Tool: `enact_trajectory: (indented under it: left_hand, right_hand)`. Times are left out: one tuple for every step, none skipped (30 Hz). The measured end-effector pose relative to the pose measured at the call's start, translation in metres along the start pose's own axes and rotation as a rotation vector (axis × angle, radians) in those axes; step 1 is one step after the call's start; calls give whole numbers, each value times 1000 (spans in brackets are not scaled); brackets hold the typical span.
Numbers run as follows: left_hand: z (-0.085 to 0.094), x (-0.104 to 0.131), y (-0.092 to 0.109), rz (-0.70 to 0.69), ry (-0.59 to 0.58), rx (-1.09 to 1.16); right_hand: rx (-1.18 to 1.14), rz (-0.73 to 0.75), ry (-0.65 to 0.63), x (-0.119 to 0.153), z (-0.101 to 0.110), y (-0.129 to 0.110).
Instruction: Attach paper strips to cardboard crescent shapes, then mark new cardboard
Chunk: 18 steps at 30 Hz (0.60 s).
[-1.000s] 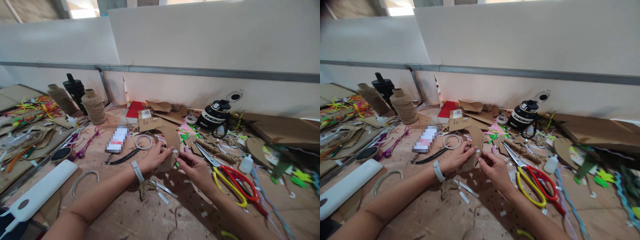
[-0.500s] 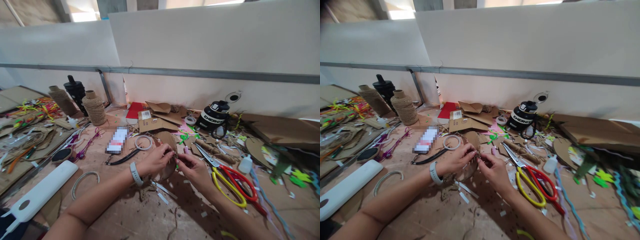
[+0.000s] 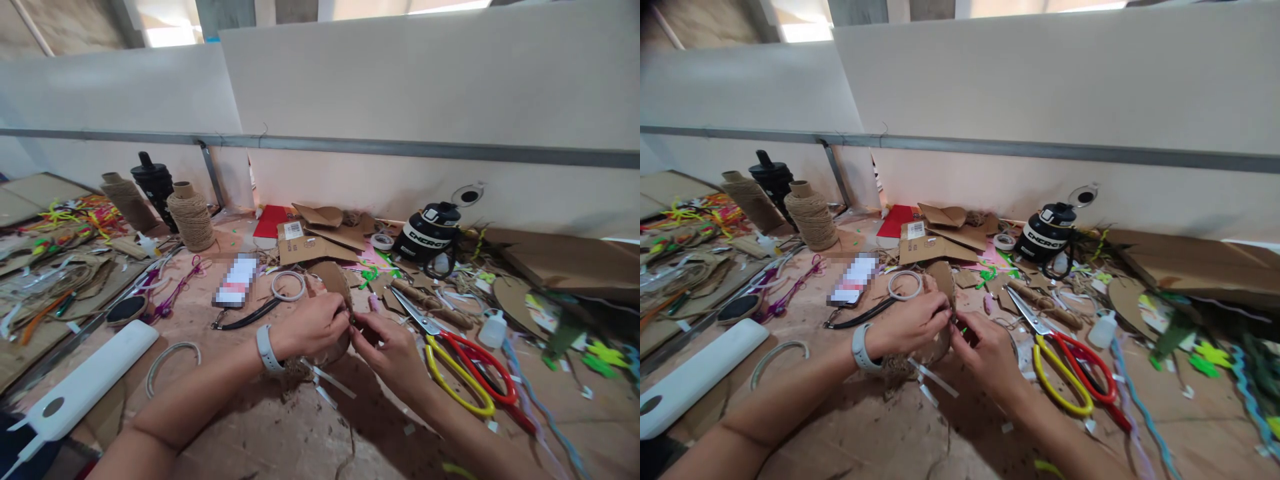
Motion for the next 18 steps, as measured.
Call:
enact_trajectory:
  left_hand:
    - [1,1,1,9,14,-24]
    - [3,3,2,15,33,-47]
    - [4,4,3,17,53,-70]
    - [5,5,4,15,72,-91]
    - [5,6,5,11,87,-107]
    - [5,7,6,4,99,-116]
    - [5,7,7,2,105,-116]
    - [5,6,6,4,105,-106]
    - [4,5,4,8,98,-83]
    - [3,3,1,9,84,-47]
    - [2,1,-1,1,63,0]
    - [0,-2,-3,-16,40,53]
    - [-2,-4,-4,-38,15,104]
    - [-4,-7,-6,-62,-10,151]
    - [-6,-10,-8,-78,-32,197]
    - [-8,-13,-11,-84,-52,238]
    - [-11,-15,-15,-81,-71,276]
    - [-14,-18,-18,-74,-90,311]
  right_hand:
    - [10,17,0,0,0,-2]
    - [18,33,1,0,1,-5]
    - [23,49,4,0,1,-7]
    - [26,64,8,1,1,-8]
    - [27,75,13,1,2,-10]
    - [24,76,17,0,2,-10]
    - [17,66,15,0,2,-9]
    - [4,47,11,0,1,-6]
    - [-14,21,7,0,0,-2]
    - [-37,-12,0,0,-1,2]
    - [-69,-49,-10,0,-3,8]
    - [-109,-91,-24,1,-6,14]
    - [-153,-134,-38,2,-8,20]
    - [-199,-176,-53,3,-12,26]
    - [-244,-216,-68,4,-15,31]
    - [-285,-251,-83,5,-18,35]
    - [-318,-280,-91,6,-20,39]
    - [-344,-304,-98,7,-22,42]
Point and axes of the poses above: each hand's wrist, its own x-axis away from the middle knuckle, its own z-axis out of the back of the hand, y = z × x, the point moved 10 cm from there along -x, towards the middle knuckle, and after that the axes turned 9 degrees about z, right-handed, at the moved point
